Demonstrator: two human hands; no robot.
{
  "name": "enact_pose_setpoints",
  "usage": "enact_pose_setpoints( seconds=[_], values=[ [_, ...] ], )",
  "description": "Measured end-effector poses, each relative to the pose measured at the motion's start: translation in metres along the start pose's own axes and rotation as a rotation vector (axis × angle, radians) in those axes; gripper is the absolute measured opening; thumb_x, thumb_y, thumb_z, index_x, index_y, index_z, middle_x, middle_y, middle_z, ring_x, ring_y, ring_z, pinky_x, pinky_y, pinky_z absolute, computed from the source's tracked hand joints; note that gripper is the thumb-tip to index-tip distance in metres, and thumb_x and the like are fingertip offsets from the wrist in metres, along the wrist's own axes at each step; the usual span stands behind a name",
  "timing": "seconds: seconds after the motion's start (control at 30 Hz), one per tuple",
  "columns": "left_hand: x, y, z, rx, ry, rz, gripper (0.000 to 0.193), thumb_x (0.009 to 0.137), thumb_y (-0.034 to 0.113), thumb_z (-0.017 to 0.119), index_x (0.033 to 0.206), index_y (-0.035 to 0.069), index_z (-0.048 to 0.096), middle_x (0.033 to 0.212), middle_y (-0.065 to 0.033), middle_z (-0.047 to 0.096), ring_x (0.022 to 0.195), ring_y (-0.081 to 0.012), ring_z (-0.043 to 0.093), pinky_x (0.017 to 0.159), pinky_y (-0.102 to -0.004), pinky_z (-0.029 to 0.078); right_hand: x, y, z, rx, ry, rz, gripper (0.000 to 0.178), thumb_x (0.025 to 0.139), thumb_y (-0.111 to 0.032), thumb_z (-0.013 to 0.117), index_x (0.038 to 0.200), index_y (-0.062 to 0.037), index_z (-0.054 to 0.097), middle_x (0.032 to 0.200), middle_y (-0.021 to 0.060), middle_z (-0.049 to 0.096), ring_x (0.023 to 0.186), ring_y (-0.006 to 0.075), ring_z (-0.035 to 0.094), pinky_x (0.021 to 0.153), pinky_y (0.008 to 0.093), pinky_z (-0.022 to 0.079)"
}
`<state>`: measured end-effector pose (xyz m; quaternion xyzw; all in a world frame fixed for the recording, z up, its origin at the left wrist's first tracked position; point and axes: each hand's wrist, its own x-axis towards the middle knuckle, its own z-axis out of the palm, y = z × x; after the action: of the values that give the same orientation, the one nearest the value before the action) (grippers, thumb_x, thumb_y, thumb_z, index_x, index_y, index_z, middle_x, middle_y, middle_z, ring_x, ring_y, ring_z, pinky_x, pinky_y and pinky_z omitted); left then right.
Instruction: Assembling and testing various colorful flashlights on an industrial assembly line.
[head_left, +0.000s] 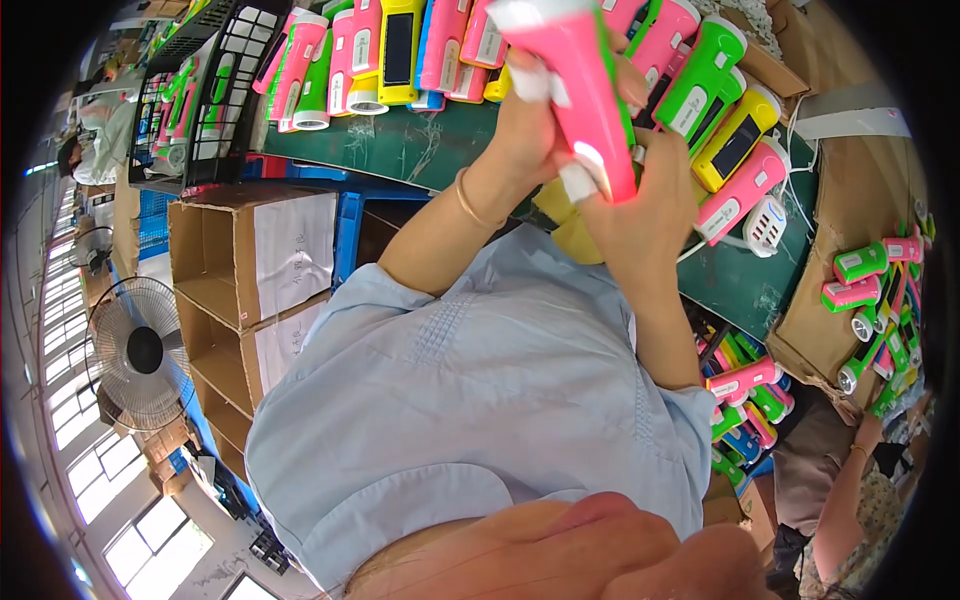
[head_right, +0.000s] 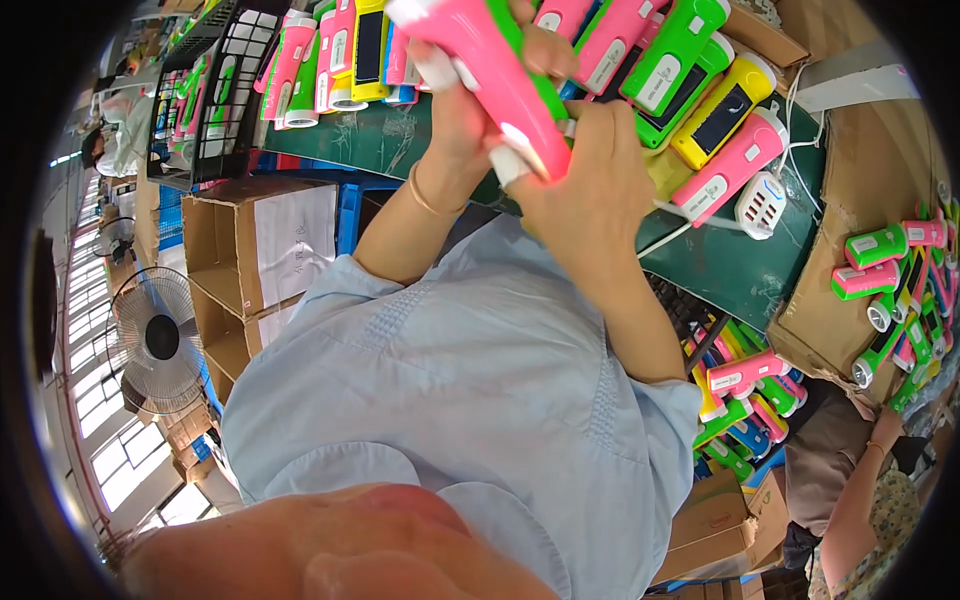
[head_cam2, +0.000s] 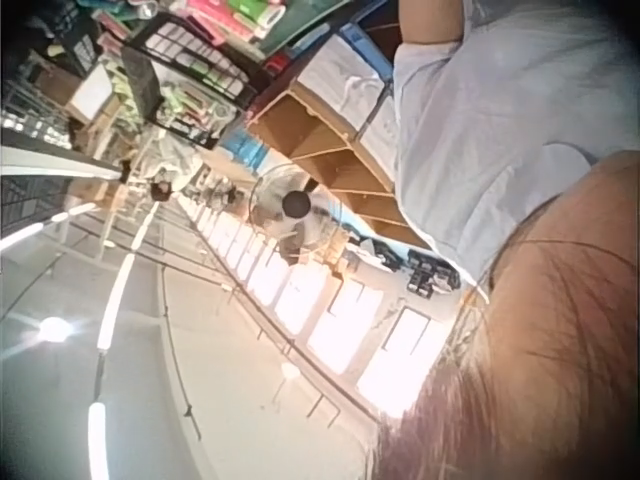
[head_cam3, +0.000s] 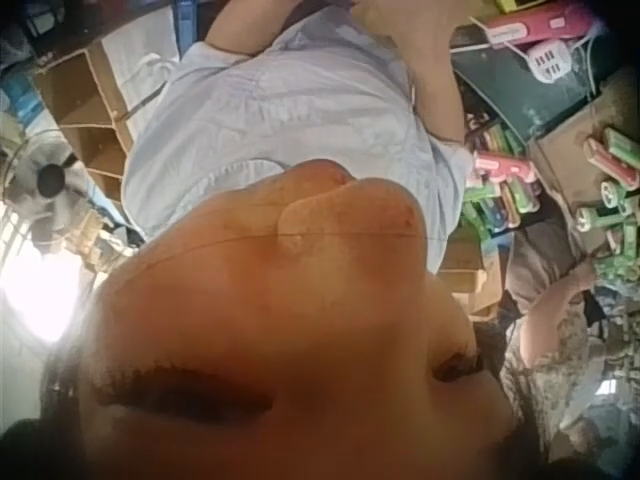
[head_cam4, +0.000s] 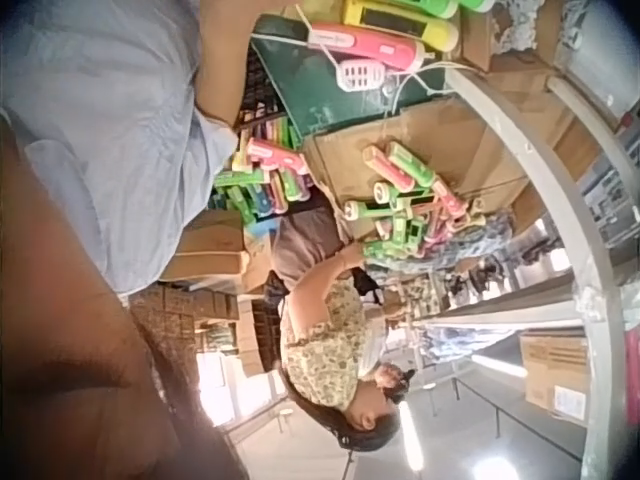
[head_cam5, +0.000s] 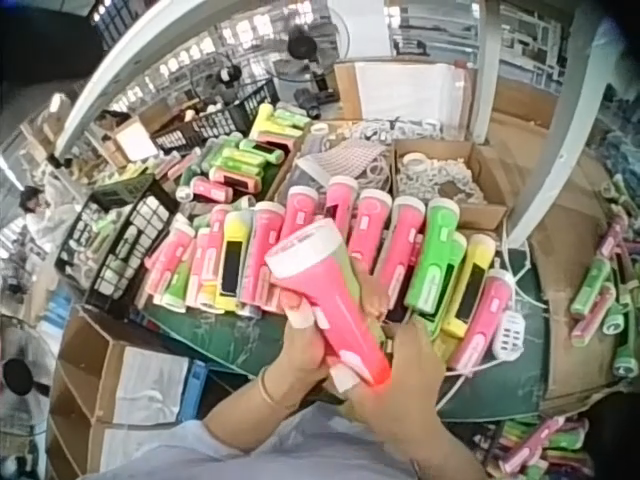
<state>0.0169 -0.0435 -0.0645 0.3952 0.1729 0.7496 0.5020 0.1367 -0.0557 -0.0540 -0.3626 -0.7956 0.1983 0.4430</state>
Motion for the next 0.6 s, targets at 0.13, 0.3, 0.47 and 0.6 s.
enact_pose_setpoints(
  seconds=[0.13, 0.3, 0.47, 0.6],
  values=[
    [0.005, 0.009, 0.008, 0.034, 0.255, -0.300, 0.055, 0.089, 0.053, 0.043, 0.103, 0.001, 0.050, 0.086, -0.0120, 0.058, 0.075, -0.0194, 0.058, 0.068, -0.0300, 0.050, 0.008, 0.018, 0.002, 0.460, -0.283, 0.449, 0.048, 0.072, -0.031, 0.073, 0.098, 0.0049, 0.052, 0.083, 0.0102, 0.058, 0.070, 0.0185, 0.056, 0.062, 0.0329, 0.047],
    [0.033, 0.025, -0.015, -0.848, 0.454, -0.650, 0.038, 0.085, 0.035, 0.059, 0.104, 0.004, 0.049, 0.085, -0.0094, 0.051, 0.076, -0.0195, 0.052, 0.070, -0.0312, 0.048, 0.016, 0.037, -0.034, 0.704, -0.303, 0.552, 0.045, 0.094, -0.034, 0.043, 0.114, 0.0045, 0.054, 0.073, -0.0049, 0.036, 0.062, 0.0030, 0.030, 0.051, 0.0184, 0.022],
    [0.031, 0.022, -0.016, -0.883, 0.288, -0.714, 0.029, 0.085, 0.020, 0.061, 0.101, 0.000, 0.049, 0.084, -0.0086, 0.052, 0.077, -0.0170, 0.052, 0.072, -0.0284, 0.047, 0.001, 0.033, -0.037, 0.778, -0.281, 0.712, 0.044, 0.093, -0.032, 0.046, 0.112, 0.0067, 0.054, 0.070, -0.0052, 0.033, 0.060, 0.0038, 0.030, 0.051, 0.0185, 0.024],
    [0.010, 0.011, -0.015, -0.414, 0.124, -0.493, 0.030, 0.090, 0.027, 0.049, 0.098, -0.002, 0.048, 0.083, -0.0126, 0.053, 0.071, -0.0203, 0.054, 0.065, -0.0340, 0.050, -0.010, 0.041, -0.038, 0.678, -0.294, 0.681, 0.027, 0.091, -0.023, 0.050, 0.100, -0.0006, 0.061, 0.073, -0.0026, 0.049, 0.060, 0.0049, 0.038, 0.054, 0.0201, 0.031]
  ],
)
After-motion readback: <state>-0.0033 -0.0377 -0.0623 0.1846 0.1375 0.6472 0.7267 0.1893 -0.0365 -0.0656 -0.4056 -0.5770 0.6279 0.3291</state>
